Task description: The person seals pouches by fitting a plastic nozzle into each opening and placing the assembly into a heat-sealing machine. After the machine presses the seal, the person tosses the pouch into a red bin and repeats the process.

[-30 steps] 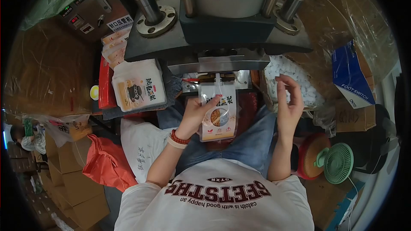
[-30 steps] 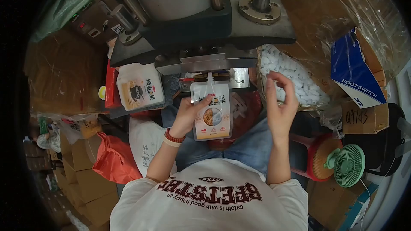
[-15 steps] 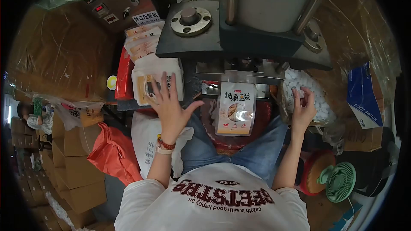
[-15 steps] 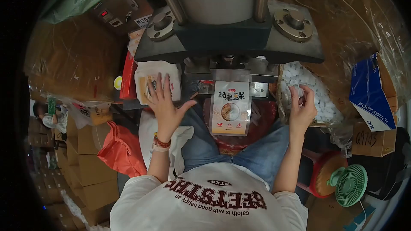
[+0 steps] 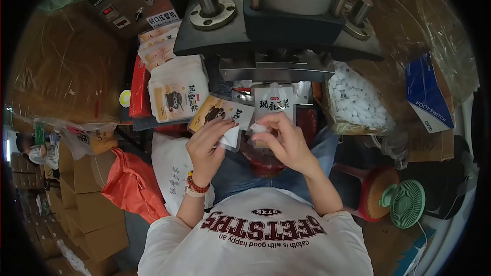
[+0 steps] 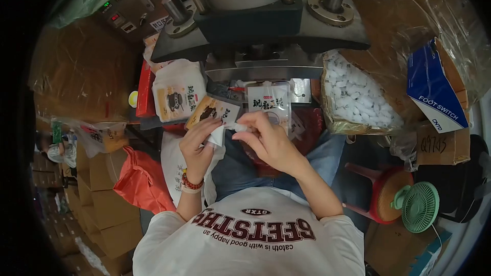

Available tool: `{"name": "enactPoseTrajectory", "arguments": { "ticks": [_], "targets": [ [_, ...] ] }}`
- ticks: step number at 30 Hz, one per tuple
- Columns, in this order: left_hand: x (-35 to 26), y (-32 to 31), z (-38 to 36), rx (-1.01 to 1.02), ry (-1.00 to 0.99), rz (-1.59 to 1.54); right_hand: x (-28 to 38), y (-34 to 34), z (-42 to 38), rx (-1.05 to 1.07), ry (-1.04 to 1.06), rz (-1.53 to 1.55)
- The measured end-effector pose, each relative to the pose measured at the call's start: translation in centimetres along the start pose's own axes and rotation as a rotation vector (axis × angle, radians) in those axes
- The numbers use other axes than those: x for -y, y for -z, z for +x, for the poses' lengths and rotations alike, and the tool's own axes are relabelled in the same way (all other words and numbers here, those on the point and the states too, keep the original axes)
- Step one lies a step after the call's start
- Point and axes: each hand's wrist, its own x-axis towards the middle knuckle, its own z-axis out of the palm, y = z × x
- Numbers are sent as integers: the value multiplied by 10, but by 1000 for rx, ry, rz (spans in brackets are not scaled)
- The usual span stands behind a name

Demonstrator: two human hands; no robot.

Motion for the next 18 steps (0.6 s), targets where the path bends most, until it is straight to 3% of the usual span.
{"name": "enactPoseTrajectory", "arguments": {
  "ticks": [2,6,10,13,15,16,18],
  "targets": [
    [-8,3,3,40,-134,92,-1,4,7,119,391,-655],
    [-22,11,8,218,-179,120,26,19,6,186,491,-826],
    [-7,-23,4,237,-213,29,14,33,9,256,468,-1051],
    [1,-47,-2,285,-57,-170,13,39,6,183,343,-1086],
    [0,-61,5,583,457,-275,23,45,7,115,253,-1097],
    [6,-72,5,580,459,-275,32,53,6,-17,200,-959],
    [20,-98,2,384,733,-841,34,72,2,-289,178,-852]
  ]
}}
